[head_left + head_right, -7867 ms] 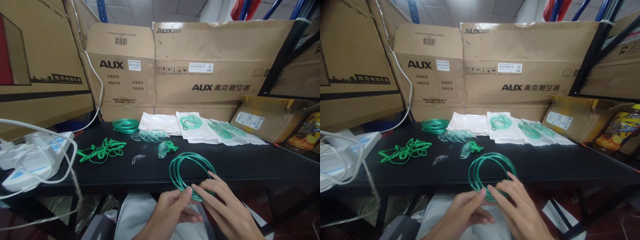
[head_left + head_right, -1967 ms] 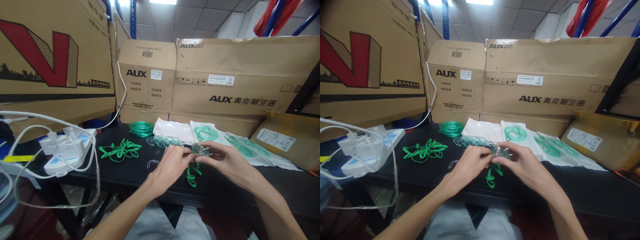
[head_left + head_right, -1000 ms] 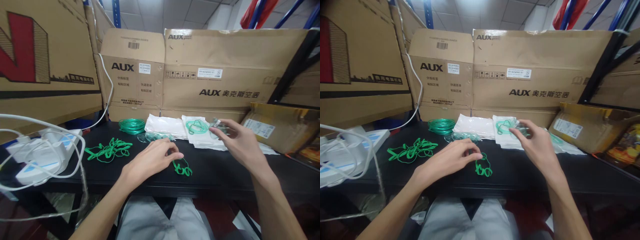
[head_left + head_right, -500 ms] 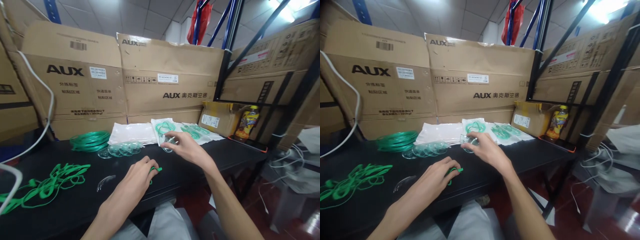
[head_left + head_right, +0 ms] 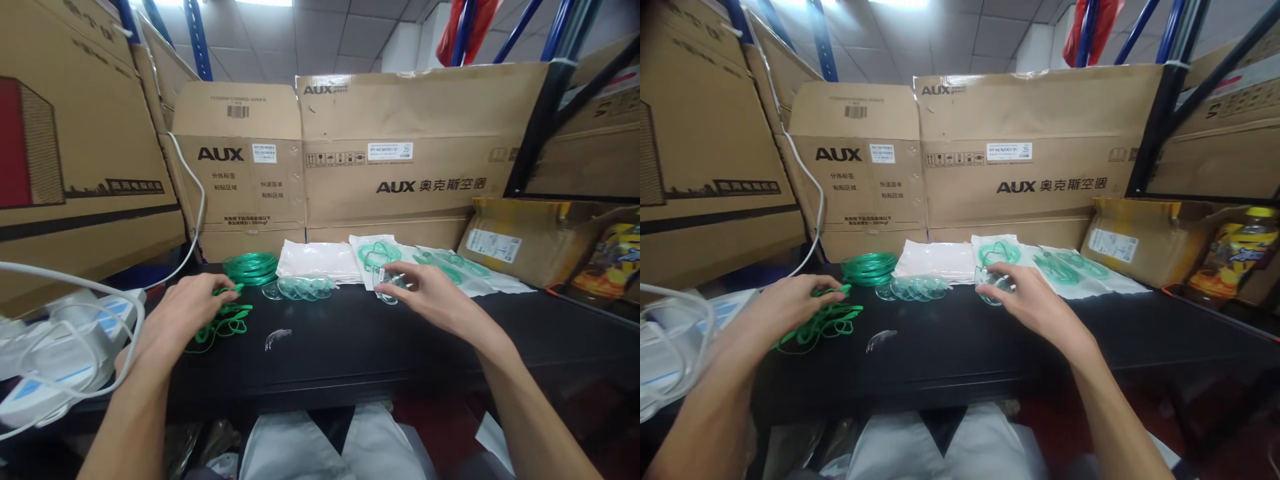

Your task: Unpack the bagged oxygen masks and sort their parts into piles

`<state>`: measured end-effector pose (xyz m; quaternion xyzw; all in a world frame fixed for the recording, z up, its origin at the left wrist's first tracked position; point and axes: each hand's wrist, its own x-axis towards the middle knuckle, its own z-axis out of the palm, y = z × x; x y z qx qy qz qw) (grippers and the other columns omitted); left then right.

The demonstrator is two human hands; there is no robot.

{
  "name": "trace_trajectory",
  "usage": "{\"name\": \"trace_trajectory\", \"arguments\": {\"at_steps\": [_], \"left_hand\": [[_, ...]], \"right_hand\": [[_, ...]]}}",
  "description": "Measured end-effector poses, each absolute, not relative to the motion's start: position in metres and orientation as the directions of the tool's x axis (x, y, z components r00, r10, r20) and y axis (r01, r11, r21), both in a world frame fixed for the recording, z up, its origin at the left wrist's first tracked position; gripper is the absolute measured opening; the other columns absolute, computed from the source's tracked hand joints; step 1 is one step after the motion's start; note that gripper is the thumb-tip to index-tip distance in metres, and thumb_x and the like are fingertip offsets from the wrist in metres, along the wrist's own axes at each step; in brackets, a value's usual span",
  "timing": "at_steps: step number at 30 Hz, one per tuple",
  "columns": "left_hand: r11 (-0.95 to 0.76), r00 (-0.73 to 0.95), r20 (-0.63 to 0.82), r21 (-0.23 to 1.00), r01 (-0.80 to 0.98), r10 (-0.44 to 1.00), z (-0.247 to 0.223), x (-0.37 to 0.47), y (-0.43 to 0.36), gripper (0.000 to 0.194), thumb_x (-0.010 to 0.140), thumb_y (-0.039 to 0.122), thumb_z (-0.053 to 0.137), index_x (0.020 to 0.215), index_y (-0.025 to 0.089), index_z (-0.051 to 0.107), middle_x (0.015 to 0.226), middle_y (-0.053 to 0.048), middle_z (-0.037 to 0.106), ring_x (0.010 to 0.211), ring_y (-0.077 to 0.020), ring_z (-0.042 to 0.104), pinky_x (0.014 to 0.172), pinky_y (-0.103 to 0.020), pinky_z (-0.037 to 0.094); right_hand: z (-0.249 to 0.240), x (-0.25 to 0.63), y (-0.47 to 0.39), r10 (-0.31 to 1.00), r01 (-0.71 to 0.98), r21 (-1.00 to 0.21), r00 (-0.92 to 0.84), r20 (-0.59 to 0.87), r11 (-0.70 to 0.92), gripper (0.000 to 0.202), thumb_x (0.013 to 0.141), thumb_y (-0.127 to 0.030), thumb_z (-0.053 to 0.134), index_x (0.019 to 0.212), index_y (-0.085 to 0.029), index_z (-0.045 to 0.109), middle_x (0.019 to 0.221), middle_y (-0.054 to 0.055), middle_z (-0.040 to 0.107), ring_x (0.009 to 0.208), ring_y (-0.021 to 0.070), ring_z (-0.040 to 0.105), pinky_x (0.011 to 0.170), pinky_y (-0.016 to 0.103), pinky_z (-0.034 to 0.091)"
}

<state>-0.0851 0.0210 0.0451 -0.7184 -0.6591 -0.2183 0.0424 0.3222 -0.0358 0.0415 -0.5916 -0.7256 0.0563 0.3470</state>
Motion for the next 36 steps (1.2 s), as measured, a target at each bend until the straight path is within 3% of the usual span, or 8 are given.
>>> {"name": "trace_trajectory", "arguments": {"at_steps": [3, 7, 11, 17, 20, 24, 29, 36], "left_hand": [[0.029, -0.044, 0.184, 0.079, 0.996, 0.982, 0.043, -0.101, 0.028, 0.038, 0.083, 0.043, 0.069, 0.114, 0.024, 0.079, 0.115, -0.016, 0.075, 0.109, -0.0417, 0.067, 0.089, -0.050, 0.052], [-0.130, 0.078, 0.425, 0.096, 0.987, 0.902, 0.047, -0.074, 0.018, 0.052, 0.082, 0.053, 0.068, 0.123, 0.023, 0.075, 0.140, -0.015, 0.064, 0.128, -0.0417, 0.058, 0.105, -0.051, 0.045], [-0.416, 0.243, 0.413, 0.407, 0.813, 0.878, 0.048, -0.005, -0.005, 0.048, 0.092, 0.067, 0.052, 0.107, 0.031, 0.079, 0.110, 0.000, 0.077, 0.102, -0.0296, 0.069, 0.087, -0.034, 0.051], [-0.631, 0.477, 0.419, 0.589, 0.505, 0.773, 0.030, 0.062, -0.014, 0.045, 0.101, 0.051, 0.047, 0.083, 0.020, 0.073, 0.080, 0.001, 0.071, 0.077, -0.0196, 0.061, 0.068, -0.025, 0.042], [-0.655, 0.454, 0.482, 0.638, 0.403, 0.749, 0.027, 0.065, -0.008, 0.039, 0.101, 0.050, 0.051, 0.085, 0.020, 0.071, 0.082, 0.000, 0.069, 0.080, -0.0185, 0.059, 0.071, -0.025, 0.042], [-0.675, 0.456, 0.528, 0.692, 0.259, 0.716, 0.028, 0.064, -0.006, 0.036, 0.101, 0.048, 0.055, 0.088, 0.020, 0.074, 0.089, -0.001, 0.069, 0.088, -0.0181, 0.060, 0.082, -0.027, 0.044], [-0.495, 0.447, 0.400, 0.861, 0.115, 0.800, 0.029, 0.067, -0.008, 0.035, 0.098, 0.049, 0.058, 0.101, 0.020, 0.078, 0.105, -0.004, 0.072, 0.103, -0.0223, 0.062, 0.090, -0.031, 0.047], [-0.443, 0.414, 0.346, 0.882, 0.162, 0.842, 0.029, 0.063, -0.008, 0.025, 0.094, 0.039, 0.063, 0.095, 0.018, 0.077, 0.093, -0.002, 0.072, 0.089, -0.0184, 0.062, 0.077, -0.027, 0.047]], "right_hand": [[0.039, 0.319, -0.036, 0.904, 0.808, -0.505, -0.076, 0.421, 0.303, 0.057, 0.086, -0.071, 0.062, 0.124, -0.028, 0.072, 0.120, 0.006, 0.074, 0.099, 0.0292, 0.067, 0.086, 0.040, 0.049], [0.030, 0.310, -0.033, 0.889, 0.779, -0.505, -0.144, 0.434, 0.373, 0.054, 0.086, -0.068, 0.066, 0.125, -0.031, 0.071, 0.128, 0.006, 0.071, 0.107, 0.0302, 0.066, 0.090, 0.041, 0.049], [0.020, 0.291, -0.031, 0.860, 0.718, -0.521, -0.218, 0.461, 0.461, 0.048, 0.087, -0.059, 0.071, 0.125, -0.031, 0.070, 0.132, 0.004, 0.070, 0.120, 0.0309, 0.062, 0.097, 0.041, 0.048], [0.019, 0.267, -0.032, 0.797, 0.540, -0.595, -0.306, 0.520, 0.595, 0.041, 0.091, -0.048, 0.071, 0.127, -0.029, 0.071, 0.129, 0.004, 0.072, 0.122, 0.0264, 0.062, 0.102, 0.038, 0.048], [0.023, 0.266, -0.031, 0.823, 0.394, -0.722, -0.280, 0.495, 0.568, 0.045, 0.098, -0.050, 0.062, 0.137, -0.028, 0.066, 0.137, 0.004, 0.068, 0.123, 0.0240, 0.063, 0.106, 0.039, 0.049], [0.023, 0.268, -0.027, 0.853, 0.170, -0.864, -0.332, 0.403, 0.475, 0.054, 0.099, -0.048, 0.059, 0.148, -0.026, 0.056, 0.142, 0.007, 0.064, 0.111, 0.0239, 0.069, 0.088, 0.039, 0.060], [0.025, 0.272, -0.027, 0.865, 0.259, -0.830, -0.245, 0.438, 0.494, 0.052, 0.094, -0.044, 0.068, 0.143, -0.028, 0.062, 0.132, 0.006, 0.070, 0.096, 0.0205, 0.071, 0.091, 0.039, 0.057], [0.029, 0.280, -0.029, 0.876, 0.293, -0.830, -0.248, 0.414, 0.475, 0.052, 0.089, -0.046, 0.074, 0.138, -0.030, 0.066, 0.142, 0.003, 0.066, 0.133, 0.0277, 0.059, 0.114, 0.042, 0.043]]}}
